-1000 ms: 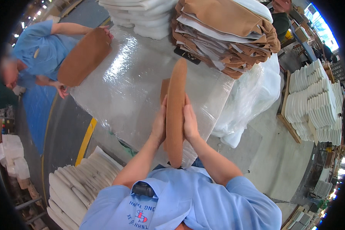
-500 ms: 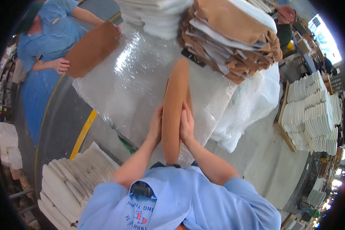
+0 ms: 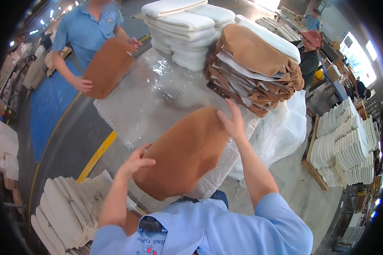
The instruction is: The person inserts white foam cushions into brown fabric covers at a work table. They repeatedly pick up a foam piece, slide it into a cover, adjust the edges, and place the finished unit on a stack. A coworker performs similar actions across the table.
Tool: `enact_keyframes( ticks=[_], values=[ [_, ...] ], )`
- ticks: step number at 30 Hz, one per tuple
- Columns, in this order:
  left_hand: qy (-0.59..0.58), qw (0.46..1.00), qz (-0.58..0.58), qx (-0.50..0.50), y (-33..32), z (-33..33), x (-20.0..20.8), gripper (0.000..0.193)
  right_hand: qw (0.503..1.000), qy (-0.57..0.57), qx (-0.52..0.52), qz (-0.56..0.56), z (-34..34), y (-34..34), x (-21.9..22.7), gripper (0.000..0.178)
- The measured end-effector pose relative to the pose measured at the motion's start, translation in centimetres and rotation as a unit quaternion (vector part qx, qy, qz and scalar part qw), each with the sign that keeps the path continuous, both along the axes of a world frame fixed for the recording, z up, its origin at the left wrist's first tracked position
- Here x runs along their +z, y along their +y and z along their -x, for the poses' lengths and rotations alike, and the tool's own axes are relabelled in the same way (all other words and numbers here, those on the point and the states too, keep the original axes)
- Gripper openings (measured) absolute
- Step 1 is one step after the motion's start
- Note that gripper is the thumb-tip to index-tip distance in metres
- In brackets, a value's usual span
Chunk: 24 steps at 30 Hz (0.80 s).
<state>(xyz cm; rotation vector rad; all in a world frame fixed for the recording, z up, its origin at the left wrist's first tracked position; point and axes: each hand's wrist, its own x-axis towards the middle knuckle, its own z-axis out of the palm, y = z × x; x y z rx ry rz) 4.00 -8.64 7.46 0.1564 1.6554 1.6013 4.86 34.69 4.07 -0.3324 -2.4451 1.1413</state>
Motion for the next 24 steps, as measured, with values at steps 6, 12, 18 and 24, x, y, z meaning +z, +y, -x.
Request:
enact_keyframes(
  ticks=[6,12,18,24],
  values=[
    [0.464,0.708,0.524,-0.095,2.5,-5.7,-7.4,0.073,0.970,-0.183,0.114,-0.109,-0.9,-2.7,-6.8,0.053],
    [0.527,0.693,0.485,-0.082,4.5,-9.5,-10.2,0.074,0.885,-0.172,0.176,-0.395,-3.2,-7.3,-6.9,0.064],
    [0.527,0.696,0.480,-0.089,5.2,-9.2,-9.8,0.074,0.871,-0.136,0.327,-0.342,-10.5,-14.2,-6.5,0.079],
    [0.519,0.727,0.448,-0.037,1.0,-10.9,-9.7,0.074,0.864,-0.147,0.331,-0.351,-13.2,-9.1,-6.3,0.059]
  ],
)
